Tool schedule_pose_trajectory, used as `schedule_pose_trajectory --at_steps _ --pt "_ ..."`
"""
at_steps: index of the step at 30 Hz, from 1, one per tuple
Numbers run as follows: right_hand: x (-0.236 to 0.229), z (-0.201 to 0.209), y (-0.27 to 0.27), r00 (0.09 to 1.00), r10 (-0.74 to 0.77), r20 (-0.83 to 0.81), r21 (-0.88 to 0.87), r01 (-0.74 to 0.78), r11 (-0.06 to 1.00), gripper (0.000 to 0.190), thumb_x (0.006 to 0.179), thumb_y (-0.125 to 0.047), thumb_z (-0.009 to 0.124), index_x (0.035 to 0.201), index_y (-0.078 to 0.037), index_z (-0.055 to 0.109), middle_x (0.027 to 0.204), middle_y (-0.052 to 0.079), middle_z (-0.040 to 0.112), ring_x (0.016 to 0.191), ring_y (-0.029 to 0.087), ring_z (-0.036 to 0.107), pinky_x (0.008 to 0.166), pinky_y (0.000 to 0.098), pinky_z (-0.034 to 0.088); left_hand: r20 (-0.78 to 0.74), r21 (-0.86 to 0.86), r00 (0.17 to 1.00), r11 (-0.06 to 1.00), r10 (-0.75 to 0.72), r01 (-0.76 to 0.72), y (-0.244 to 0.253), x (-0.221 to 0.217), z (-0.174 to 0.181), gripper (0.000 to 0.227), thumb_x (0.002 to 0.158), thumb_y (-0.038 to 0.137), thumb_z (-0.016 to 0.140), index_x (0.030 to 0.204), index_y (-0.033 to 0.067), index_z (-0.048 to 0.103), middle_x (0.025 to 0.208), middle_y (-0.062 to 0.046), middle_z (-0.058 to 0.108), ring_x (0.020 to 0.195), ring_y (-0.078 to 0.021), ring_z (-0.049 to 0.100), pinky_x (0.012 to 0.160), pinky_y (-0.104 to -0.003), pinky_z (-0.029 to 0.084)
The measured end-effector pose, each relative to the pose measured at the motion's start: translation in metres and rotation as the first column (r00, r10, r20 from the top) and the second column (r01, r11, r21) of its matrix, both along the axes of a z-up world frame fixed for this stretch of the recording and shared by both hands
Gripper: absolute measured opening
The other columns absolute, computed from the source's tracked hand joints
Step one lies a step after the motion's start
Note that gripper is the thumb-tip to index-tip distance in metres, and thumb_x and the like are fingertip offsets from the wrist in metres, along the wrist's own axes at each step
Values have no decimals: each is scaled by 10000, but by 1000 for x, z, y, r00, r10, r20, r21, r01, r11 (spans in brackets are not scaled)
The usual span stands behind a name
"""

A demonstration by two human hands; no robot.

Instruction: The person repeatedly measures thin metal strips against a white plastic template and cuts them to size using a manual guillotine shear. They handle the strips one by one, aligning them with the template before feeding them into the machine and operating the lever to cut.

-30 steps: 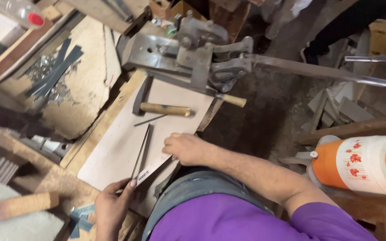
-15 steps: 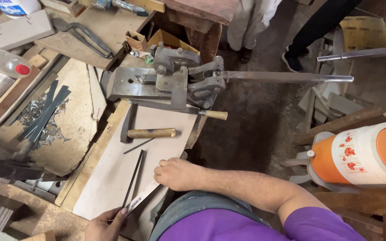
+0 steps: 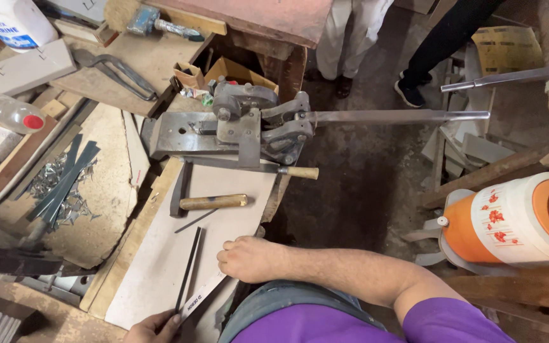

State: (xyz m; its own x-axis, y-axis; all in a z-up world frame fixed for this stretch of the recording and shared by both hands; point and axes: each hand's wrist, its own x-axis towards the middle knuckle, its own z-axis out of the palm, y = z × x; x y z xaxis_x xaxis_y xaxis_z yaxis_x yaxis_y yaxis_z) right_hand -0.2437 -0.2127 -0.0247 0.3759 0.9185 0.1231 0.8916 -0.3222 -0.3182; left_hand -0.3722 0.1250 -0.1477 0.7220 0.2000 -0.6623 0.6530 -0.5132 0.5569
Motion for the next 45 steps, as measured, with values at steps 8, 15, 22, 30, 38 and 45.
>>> schedule_pose_trajectory --at_steps 8,15,22,30,38,45 --pt "1 0 0 997 -11 -72 -8 11 1000 69 816 -57 625 804 -14 678 887 109 647 909 275 654 735 401 572 63 -17 994 996 88 -87 -6 -4 -8 351 843 216 809 1125 6 809 787 -160 852 681 -210 801 713 -327 637" --pt "4 4 -7 990 -4 -139 76 14 997 85 813 -87 661 867 -25 682 914 108 642 937 300 649 793 429 555 62 -2 992 994 107 -108 -5 -9 -12 347 854 236 806 1130 26 824 761 -157 841 682 -208 788 700 -329 633" --pt "12 2 -9 833 -149 -533 31 195 980 278 845 -201 769 1075 -44 756 1032 126 687 1012 325 663 881 430 531 76 -50 988 990 136 -132 -3 -15 -12 413 840 274 800 1180 40 795 746 -164 826 669 -224 792 684 -334 631" --pt "11 -10 2 703 -331 -630 -90 357 930 337 772 -202 852 1075 -75 780 1060 123 698 1045 309 670 911 395 536 33 -43 998 997 59 -57 -7 -14 -5 432 862 288 782 1192 9 761 793 -174 834 718 -224 809 729 -334 640" --pt "5 -7 -9 805 -167 -570 48 235 971 454 750 -69 799 1184 -19 677 1206 166 616 1103 354 633 952 417 528 373 -343 926 936 52 85 -23 1 17 430 831 165 784 1183 -69 707 891 -204 823 880 -255 787 840 -360 593" --pt "1 13 -17 792 -210 -573 -43 227 973 343 808 0 715 1139 -30 632 1069 176 676 1031 389 667 845 479 534 543 -453 763 888 350 -84 -37 3 20 393 861 63 755 1218 -88 690 899 -239 791 834 -262 763 848 -383 607"
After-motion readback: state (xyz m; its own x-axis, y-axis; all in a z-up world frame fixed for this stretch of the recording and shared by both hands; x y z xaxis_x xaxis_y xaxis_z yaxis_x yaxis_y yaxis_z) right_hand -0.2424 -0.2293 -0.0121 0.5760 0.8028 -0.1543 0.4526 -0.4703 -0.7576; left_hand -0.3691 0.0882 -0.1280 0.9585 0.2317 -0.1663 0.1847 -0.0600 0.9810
